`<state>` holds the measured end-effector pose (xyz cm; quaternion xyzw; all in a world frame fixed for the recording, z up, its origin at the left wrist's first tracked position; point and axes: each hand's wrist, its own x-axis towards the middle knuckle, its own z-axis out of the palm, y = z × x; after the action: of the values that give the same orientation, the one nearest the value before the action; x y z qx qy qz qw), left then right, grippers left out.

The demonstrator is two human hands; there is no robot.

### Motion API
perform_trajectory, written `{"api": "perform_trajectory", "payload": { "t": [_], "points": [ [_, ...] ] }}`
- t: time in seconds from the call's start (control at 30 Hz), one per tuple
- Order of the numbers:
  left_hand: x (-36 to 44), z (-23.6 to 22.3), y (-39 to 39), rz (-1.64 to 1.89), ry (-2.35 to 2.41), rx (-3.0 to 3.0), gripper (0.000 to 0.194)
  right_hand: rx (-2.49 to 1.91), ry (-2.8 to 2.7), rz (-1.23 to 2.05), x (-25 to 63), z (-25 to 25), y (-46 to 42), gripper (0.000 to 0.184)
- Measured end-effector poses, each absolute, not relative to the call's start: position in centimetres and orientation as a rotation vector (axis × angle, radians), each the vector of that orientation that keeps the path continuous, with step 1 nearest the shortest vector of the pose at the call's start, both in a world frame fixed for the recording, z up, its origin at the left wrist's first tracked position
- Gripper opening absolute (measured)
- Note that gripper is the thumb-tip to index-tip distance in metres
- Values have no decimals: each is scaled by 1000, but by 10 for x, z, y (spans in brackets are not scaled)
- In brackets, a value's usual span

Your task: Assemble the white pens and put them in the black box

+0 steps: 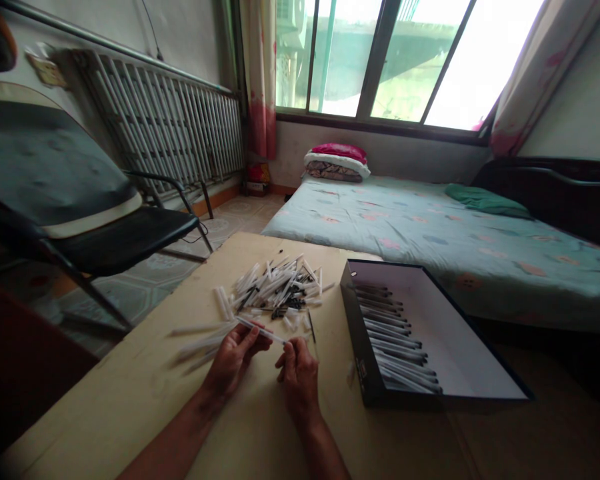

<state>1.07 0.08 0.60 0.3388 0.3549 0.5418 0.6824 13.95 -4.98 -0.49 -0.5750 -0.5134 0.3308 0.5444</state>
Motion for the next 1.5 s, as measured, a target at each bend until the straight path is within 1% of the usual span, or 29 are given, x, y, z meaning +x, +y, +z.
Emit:
{"api": "perform_trajectory", "payload": {
  "t": [0.13,0.33,0.4,0.57,0.93,1.3,1.37,1.5],
  "points": [
    [11,7,0,1200,790,778,22,-1398,-1229,765,139,-3,-51,45],
    [11,9,-1,1193,771,773,21,-1395,-1213,758,139,-2,-51,49],
    [11,8,-1,1200,769,774,21,-1387,-1191,781,139,-2,-51,49],
    [10,5,0,1226,770,788,21,-1368,-1189,814,139,-2,-51,41],
    [10,9,-2,1192,746,822,22,-1410,-1213,777,139,-3,-51,47],
    [10,5,-1,1196,735,843,20,-1412,-1189,808,139,-7,-50,53],
    [10,4,0,1203,736,846,20,-1416,-1156,795,139,-6,-51,50],
    [10,3,0,1208,757,864,20,-1395,-1188,701,141,-1,-53,33]
  ]
}}
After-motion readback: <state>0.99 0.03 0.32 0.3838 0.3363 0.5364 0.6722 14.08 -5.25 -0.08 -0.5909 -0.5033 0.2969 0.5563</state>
